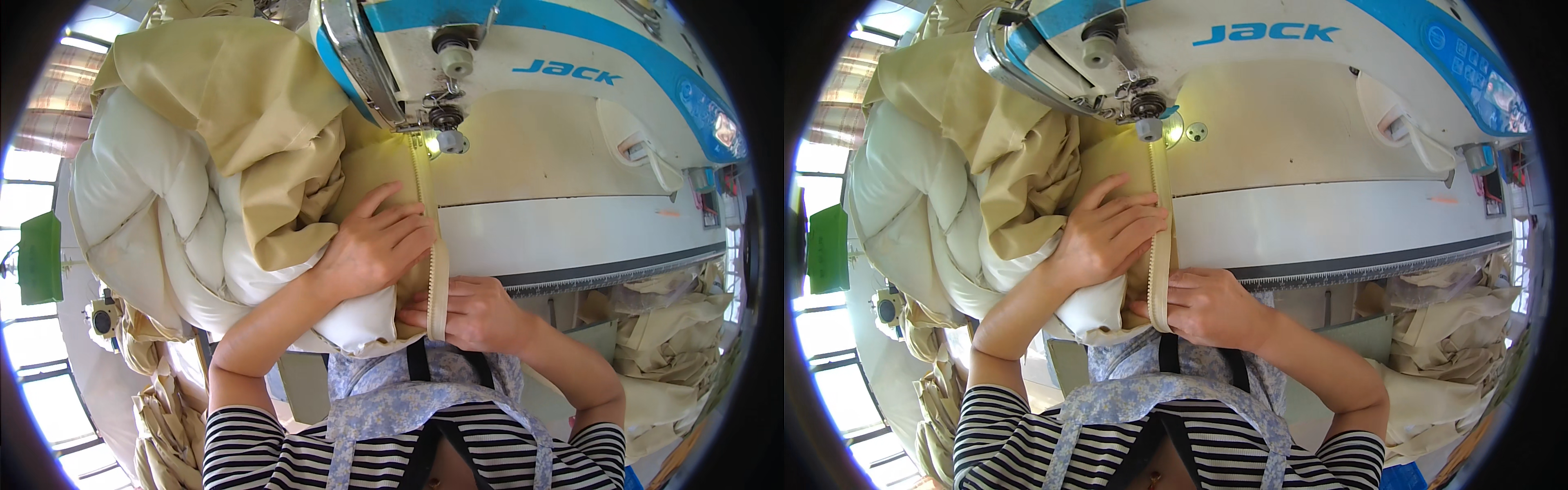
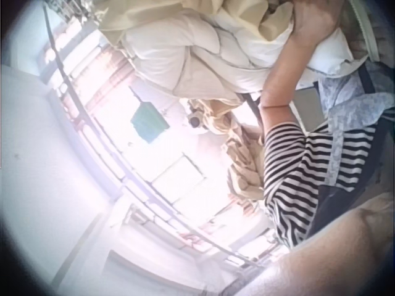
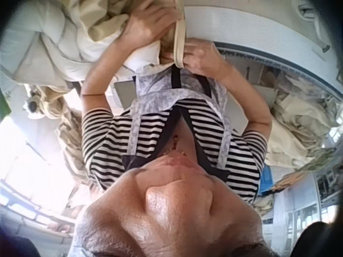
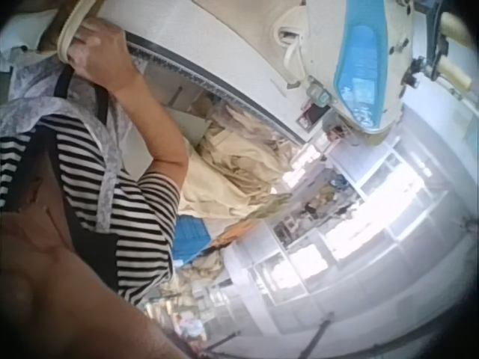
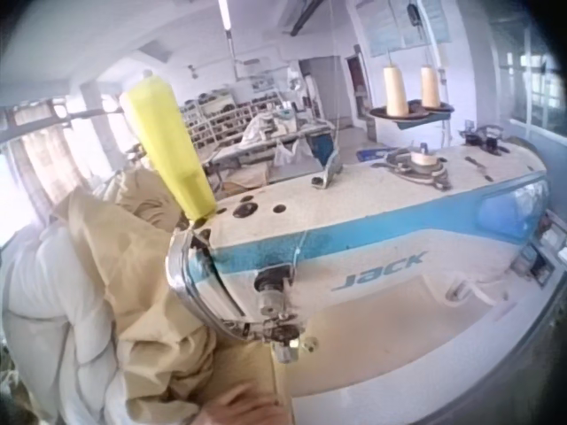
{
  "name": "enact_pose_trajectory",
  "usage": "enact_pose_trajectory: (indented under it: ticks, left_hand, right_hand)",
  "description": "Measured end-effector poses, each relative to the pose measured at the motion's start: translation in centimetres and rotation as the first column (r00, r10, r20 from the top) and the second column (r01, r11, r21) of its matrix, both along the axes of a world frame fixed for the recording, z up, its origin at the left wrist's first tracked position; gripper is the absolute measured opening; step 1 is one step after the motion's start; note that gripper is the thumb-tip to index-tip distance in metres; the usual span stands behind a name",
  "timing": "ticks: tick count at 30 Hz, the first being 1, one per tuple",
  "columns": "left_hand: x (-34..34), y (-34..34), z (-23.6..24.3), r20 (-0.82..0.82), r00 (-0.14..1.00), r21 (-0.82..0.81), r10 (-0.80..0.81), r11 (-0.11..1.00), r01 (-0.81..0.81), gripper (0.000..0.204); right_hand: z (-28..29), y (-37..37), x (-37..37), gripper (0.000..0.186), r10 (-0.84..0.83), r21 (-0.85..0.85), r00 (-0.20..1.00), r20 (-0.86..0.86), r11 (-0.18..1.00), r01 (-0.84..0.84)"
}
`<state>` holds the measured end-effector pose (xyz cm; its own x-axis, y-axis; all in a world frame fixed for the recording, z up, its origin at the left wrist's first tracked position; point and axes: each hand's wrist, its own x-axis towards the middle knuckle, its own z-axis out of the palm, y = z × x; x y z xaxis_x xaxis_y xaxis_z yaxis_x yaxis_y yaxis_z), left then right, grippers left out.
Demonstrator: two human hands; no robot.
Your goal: The person sews a beige quilted jacket using a sewing machine, aligning and stitching a zipper into the garment. The person repeatedly adjusts the fabric and zipper, guides the material through the machine, and trims excess thread.
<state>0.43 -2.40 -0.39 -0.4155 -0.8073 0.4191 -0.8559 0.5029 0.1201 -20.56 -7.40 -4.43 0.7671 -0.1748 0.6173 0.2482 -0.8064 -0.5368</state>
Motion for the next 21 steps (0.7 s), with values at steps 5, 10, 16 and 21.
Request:
enact_pose_trajectory:
  ticks: [5, 10, 16, 21]
  left_hand:
    - [2.0, -1.8, -0.1, 0.043, 0.999, 0.014, 0.008, 1.000, -0.009, 0.031]
    - [2.3, -2.3, 0.9, 0.068, 0.998, 0.042, 0.011, 0.999, -0.014, 0.037]
    - [0.7, 0.3, 1.7, 0.068, 0.994, 0.107, 0.090, 0.990, -0.096, 0.041]
    - [0.9, 0.0, 1.5, 0.061, 0.996, 0.140, 0.061, 0.988, -0.069, 0.040]
  right_hand:
    - [0.7, -1.3, 1.4, 0.026, -0.017, 0.055, 0.995, -0.097, 0.998, 0.022]
    - [0.4, -2.1, 1.3, 0.030, 0.033, 0.035, 0.968, -0.250, 0.999, -0.025]
    - [0.0, -1.4, 0.4, 0.025, 0.088, 0.093, 0.987, -0.133, 0.993, -0.076]
    - [0.1, -1.5, 0.5, 0.025, 0.099, 0.132, 0.990, -0.100, 0.988, -0.085]
